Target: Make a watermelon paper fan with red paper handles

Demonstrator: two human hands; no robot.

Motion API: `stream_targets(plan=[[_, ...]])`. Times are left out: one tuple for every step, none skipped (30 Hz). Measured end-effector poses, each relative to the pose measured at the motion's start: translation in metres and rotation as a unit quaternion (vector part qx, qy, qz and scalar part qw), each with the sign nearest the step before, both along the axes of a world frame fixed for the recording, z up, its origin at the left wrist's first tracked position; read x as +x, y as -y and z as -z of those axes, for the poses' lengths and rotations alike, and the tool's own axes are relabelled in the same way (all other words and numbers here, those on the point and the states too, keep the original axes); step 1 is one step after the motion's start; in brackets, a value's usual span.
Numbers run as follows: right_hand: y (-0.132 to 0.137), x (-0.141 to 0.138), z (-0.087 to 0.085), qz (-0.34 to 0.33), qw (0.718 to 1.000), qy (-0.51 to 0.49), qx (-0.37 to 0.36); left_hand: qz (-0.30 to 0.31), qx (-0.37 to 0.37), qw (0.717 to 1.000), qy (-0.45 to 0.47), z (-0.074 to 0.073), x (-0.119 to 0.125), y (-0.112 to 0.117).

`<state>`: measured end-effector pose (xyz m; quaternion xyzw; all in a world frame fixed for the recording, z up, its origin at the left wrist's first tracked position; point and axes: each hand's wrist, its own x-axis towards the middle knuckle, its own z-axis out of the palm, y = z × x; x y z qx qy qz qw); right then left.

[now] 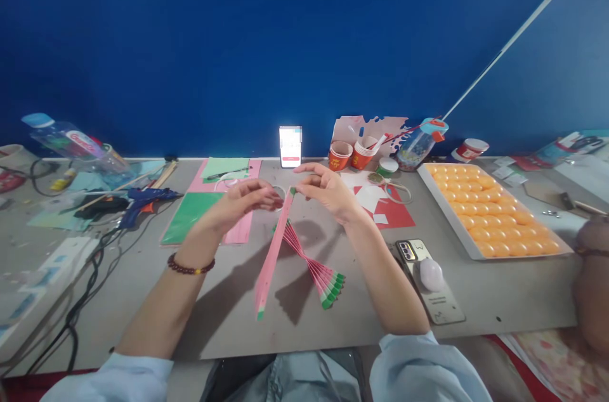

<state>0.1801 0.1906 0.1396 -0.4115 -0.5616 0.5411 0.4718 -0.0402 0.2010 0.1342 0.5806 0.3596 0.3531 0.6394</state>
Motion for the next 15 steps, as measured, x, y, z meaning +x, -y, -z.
stream_targets(plan=[[0.000, -0.001, 0.000, 0.001, 1.000, 0.008, 0.002, 0.039, -0.035, 0.997, 0.051, 0.002, 0.006, 0.003], [0.001, -0.001, 0.000, 0.001, 1.000, 0.013, 0.003, 0.077, -0.063, 0.991, 0.088, 0.005, 0.011, 0.005], [0.001, -0.001, -0.001, -0.001, 1.000, 0.014, 0.001, 0.099, -0.084, 0.984, 0.120, 0.008, 0.015, 0.007], [0.002, -0.001, -0.001, -0.005, 1.000, 0.013, -0.002, 0.113, -0.102, 0.978, 0.145, 0.011, 0.018, 0.008], [0.003, -0.002, -0.002, -0.010, 1.000, 0.008, -0.004, 0.119, -0.116, 0.972, 0.163, 0.013, 0.020, 0.009], [0.003, -0.002, -0.002, -0.016, 1.000, 0.003, -0.006, 0.119, -0.128, 0.968, 0.178, 0.015, 0.021, 0.010], [0.004, -0.002, -0.003, -0.019, 1.000, 0.000, -0.006, 0.115, -0.139, 0.965, 0.188, 0.017, 0.023, 0.010], [0.004, -0.002, -0.004, -0.019, 1.000, 0.000, -0.005, 0.109, -0.148, 0.964, 0.194, 0.018, 0.024, 0.011], [0.005, -0.002, -0.004, -0.017, 1.000, 0.003, -0.003, 0.102, -0.156, 0.963, 0.196, 0.019, 0.024, 0.011], [0.005, -0.002, -0.004, -0.014, 1.000, 0.008, -0.001, 0.095, -0.164, 0.962, 0.195, 0.019, 0.025, 0.012], [0.005, -0.002, -0.004, -0.009, 1.000, 0.012, 0.001, 0.087, -0.169, 0.963, 0.192, 0.019, 0.025, 0.012], [0.005, -0.002, -0.004, -0.006, 1.000, 0.015, 0.002, 0.080, -0.173, 0.963, 0.189, 0.019, 0.026, 0.012], [0.005, -0.002, -0.004, -0.004, 1.000, 0.017, 0.003, 0.073, -0.174, 0.964, 0.187, 0.020, 0.026, 0.012], [0.005, -0.002, -0.004, -0.002, 1.000, 0.018, 0.004, 0.066, -0.174, 0.965, 0.184, 0.020, 0.026, 0.012], [0.005, -0.002, -0.004, 0.000, 1.000, 0.018, 0.004, 0.061, -0.173, 0.966, 0.181, 0.020, 0.026, 0.011]])
